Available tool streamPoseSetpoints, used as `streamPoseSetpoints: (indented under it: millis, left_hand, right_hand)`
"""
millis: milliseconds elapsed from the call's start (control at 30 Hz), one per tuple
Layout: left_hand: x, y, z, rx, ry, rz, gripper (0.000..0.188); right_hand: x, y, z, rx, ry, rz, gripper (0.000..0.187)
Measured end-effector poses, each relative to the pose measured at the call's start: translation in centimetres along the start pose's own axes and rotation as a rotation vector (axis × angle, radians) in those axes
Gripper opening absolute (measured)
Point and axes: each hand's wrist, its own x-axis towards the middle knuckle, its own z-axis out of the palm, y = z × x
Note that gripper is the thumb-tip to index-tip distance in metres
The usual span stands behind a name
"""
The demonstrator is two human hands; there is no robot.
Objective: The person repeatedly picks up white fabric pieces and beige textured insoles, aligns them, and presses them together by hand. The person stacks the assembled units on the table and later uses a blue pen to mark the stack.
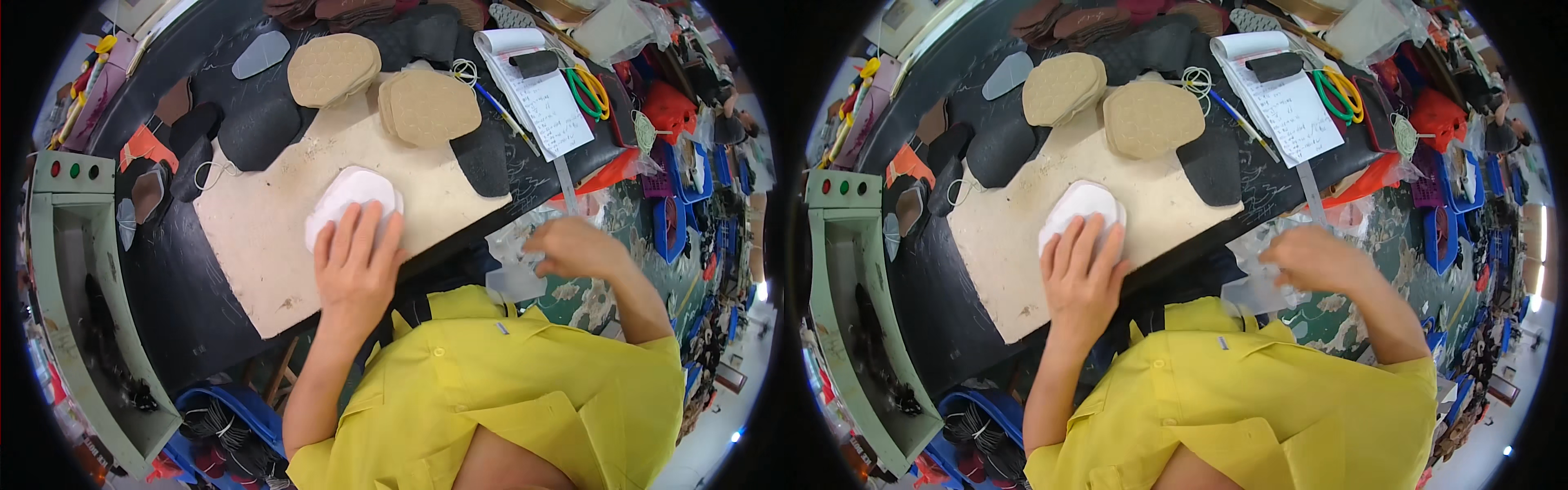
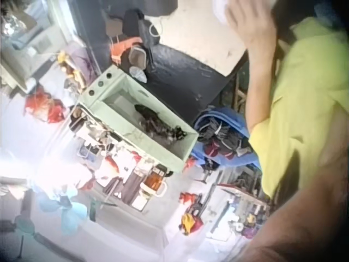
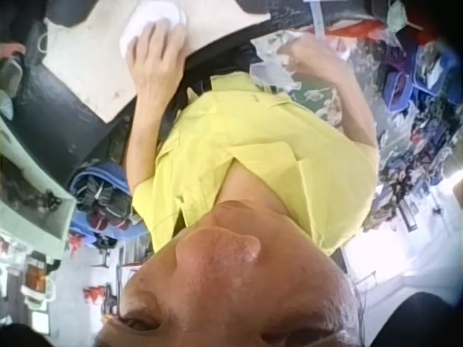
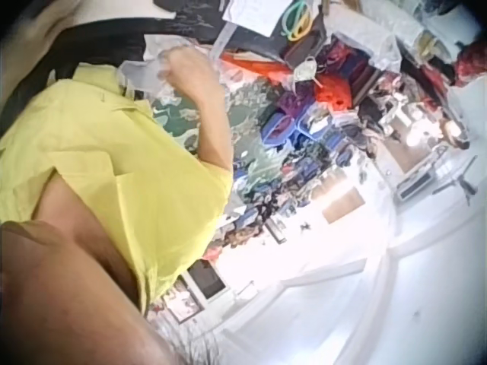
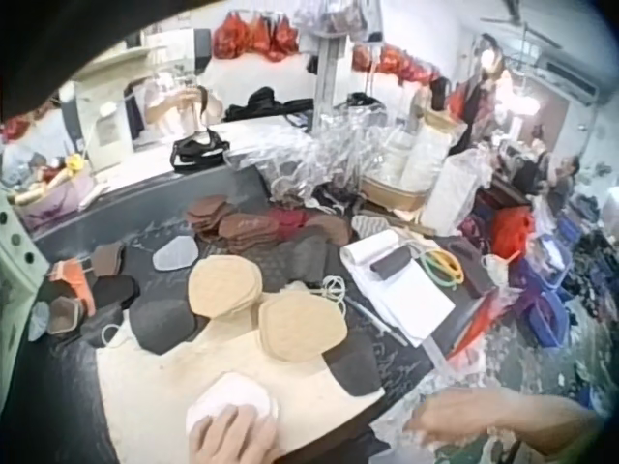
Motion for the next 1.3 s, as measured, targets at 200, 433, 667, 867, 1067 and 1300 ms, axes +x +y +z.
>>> streamPoseSetpoints:
  millis: [200,433,667,867,1067,1300]
  left_hand:
    - [0.7,-9.0,-2.9,0.2,0.046,-0.073,0.039]
    - [0.7,-11.8,-4.1,-0.062,0.157,-0.195,0.034]
    - [1.4,-13.1,-4.7,-0.308,0.144,-0.386,0.018]
    - [1.1,-11.9,-4.7,-0.392,0.513,-0.601,0.015]
    - [-2.0,-4.1,-2.6,-0.003,0.263,-0.03,0.02]
    - [-5.8,-0.8,0.1,-0.095,0.045,-0.13,0.04]
  right_hand:
    - [10.2,1.5,-5.8,0.167,1.069,0.019,0.024]
    - [15.8,0.2,-6.5,-0.09,1.004,0.204,0.046]
    - [15.7,1.2,-7.0,-0.036,0.954,0.204,0.039]
    - [15.8,2.0,-8.5,-0.05,0.873,0.185,0.036]
    - [15.7,1.6,-7.6,-0.031,0.938,0.186,0.04]
    - [15.9,3.1,-8.5,0.111,0.788,0.253,0.044]
